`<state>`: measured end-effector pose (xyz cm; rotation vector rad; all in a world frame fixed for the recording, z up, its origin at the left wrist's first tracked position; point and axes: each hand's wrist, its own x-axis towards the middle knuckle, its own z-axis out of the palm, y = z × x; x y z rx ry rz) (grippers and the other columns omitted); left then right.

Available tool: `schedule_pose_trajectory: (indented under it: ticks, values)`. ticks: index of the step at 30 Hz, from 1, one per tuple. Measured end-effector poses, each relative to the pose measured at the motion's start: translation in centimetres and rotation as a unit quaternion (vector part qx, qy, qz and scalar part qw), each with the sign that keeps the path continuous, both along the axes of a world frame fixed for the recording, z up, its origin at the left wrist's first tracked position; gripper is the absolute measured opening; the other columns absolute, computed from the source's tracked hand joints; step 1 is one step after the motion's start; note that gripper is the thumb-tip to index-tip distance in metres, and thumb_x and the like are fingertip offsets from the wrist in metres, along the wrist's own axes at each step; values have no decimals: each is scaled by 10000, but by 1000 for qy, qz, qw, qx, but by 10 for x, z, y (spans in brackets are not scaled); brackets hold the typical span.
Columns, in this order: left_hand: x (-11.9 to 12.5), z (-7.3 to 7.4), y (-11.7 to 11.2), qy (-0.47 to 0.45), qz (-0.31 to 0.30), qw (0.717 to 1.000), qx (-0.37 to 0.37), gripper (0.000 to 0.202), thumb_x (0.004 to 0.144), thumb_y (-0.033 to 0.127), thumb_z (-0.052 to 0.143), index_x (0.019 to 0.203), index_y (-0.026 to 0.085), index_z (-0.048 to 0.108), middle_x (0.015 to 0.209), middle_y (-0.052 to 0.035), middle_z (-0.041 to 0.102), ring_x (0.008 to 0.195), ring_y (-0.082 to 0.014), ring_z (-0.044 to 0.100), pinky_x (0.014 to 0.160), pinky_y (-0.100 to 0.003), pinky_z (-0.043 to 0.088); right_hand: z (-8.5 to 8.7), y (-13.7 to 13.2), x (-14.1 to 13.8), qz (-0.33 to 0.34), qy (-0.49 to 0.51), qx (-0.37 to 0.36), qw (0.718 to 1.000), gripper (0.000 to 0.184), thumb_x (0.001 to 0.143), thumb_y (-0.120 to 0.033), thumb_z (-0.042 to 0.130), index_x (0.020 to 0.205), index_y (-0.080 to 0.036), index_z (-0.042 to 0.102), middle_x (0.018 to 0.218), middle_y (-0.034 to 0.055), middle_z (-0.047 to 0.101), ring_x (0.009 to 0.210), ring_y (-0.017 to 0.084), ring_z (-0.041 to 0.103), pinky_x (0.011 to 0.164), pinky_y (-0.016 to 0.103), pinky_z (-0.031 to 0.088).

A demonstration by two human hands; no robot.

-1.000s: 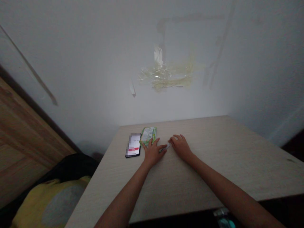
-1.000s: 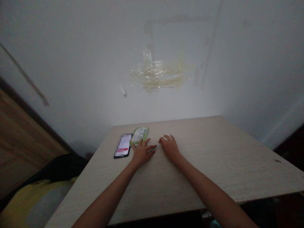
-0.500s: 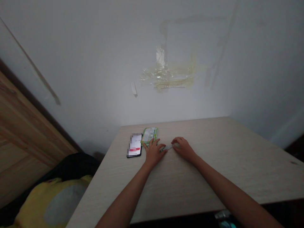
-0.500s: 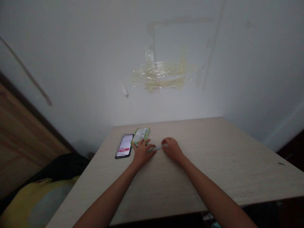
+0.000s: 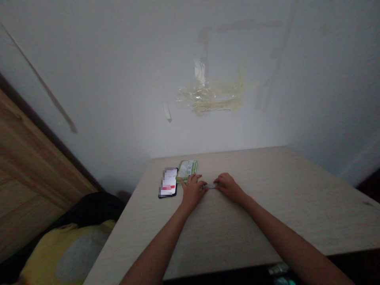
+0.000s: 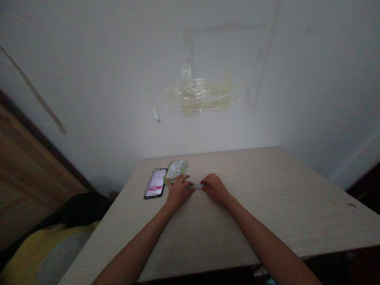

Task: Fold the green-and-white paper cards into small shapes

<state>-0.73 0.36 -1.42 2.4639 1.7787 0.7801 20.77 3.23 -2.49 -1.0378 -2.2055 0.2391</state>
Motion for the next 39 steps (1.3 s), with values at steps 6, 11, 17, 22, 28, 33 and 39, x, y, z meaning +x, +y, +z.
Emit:
schedule_pose_trajectory:
  ticks: [6,11,17,22,28,33,39]
  values:
    - [0,-3,2,-21,-7,1000,14,118,823,349,665,935,337,701,1311,-9,584,1325,-310,382,1063,-741,-34,-5,3,1,20,6,-8,1000,123,838,-218,642,948,-178,680,912,78,632,935,220,525,861,364,413]
    - [0,-3,3,-39,-15,999,23,150,841,302,645,979,341,688,1293,-3,597,1315,-295,398,1074,-726,-22,-2,0,3,29,73,-44,996,95,848,-253,617,904,-181,645,894,60,611,927,212,523,870,359,411]
    - [7,0,0,-93,-17,996,0,159,854,313,630,1003,347,677,1276,1,612,1296,-271,420,1084,-699,4,1,-4,-2,10,195,-140,971,180,837,-362,589,898,-192,593,884,33,616,849,182,558,802,322,435]
    - [16,0,-2,-148,0,989,-15,89,822,348,667,900,318,698,1246,3,625,1269,-268,448,1087,-684,31,3,-4,-11,-2,270,-194,943,271,820,-458,576,878,-193,575,791,15,626,747,171,573,723,311,457]
    - [20,-1,-2,-205,28,978,-24,84,797,356,690,786,277,717,1197,-18,639,1205,-266,498,1095,-663,81,1,-5,-15,0,308,-228,924,316,786,-465,614,955,-198,609,894,53,684,847,206,637,810,359,488]
    - [20,0,-1,-217,29,976,-20,92,784,355,703,762,269,727,1176,-24,647,1193,-266,505,1103,-622,134,-5,-2,-15,20,320,-242,916,375,747,-422,668,1036,-190,615,932,68,698,899,220,657,873,388,487]
    - [19,-4,4,-224,14,975,6,86,772,336,718,790,252,728,1147,-39,660,1154,-237,536,1073,-513,273,-6,5,-17,-5,329,-267,906,382,724,-460,683,983,-183,634,911,68,710,884,222,664,859,382,496]
